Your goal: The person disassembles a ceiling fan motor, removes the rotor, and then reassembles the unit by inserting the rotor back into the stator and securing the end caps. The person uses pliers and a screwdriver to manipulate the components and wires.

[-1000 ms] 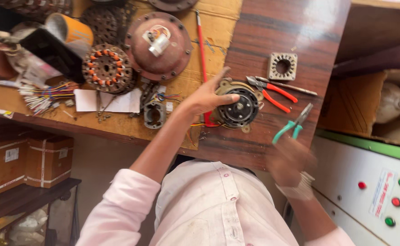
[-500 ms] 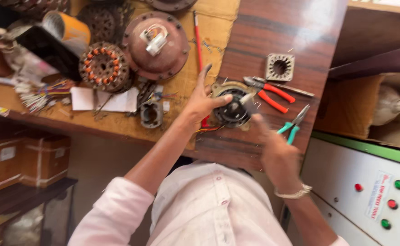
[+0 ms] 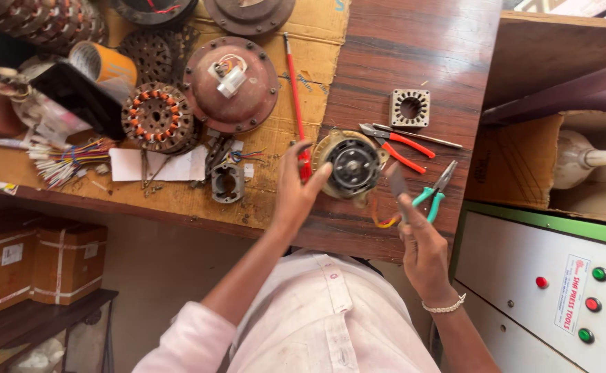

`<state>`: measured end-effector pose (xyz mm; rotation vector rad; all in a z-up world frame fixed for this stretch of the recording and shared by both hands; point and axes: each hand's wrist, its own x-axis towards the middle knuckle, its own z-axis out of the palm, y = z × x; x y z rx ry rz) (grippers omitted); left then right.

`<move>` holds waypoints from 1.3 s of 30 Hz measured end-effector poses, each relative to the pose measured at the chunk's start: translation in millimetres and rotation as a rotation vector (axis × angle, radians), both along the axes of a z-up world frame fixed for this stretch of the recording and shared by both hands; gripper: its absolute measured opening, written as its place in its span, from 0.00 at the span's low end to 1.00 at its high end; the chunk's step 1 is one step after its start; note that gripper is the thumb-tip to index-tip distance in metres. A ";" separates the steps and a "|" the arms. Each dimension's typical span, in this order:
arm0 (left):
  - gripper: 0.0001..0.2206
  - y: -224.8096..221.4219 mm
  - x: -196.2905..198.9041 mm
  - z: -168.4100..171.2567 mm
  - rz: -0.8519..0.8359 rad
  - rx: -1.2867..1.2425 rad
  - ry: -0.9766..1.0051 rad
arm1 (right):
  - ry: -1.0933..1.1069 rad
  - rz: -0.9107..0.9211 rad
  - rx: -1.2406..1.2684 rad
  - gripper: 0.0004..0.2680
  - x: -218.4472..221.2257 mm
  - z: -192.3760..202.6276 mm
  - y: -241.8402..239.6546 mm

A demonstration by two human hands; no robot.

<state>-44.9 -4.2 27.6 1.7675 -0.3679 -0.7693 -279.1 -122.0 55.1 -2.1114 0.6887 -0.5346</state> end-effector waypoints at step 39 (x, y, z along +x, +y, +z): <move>0.40 -2.6 -13.4 -9.3 0.237 -0.080 0.336 | 0.133 -0.095 -0.278 0.21 18.2 -3.8 1.5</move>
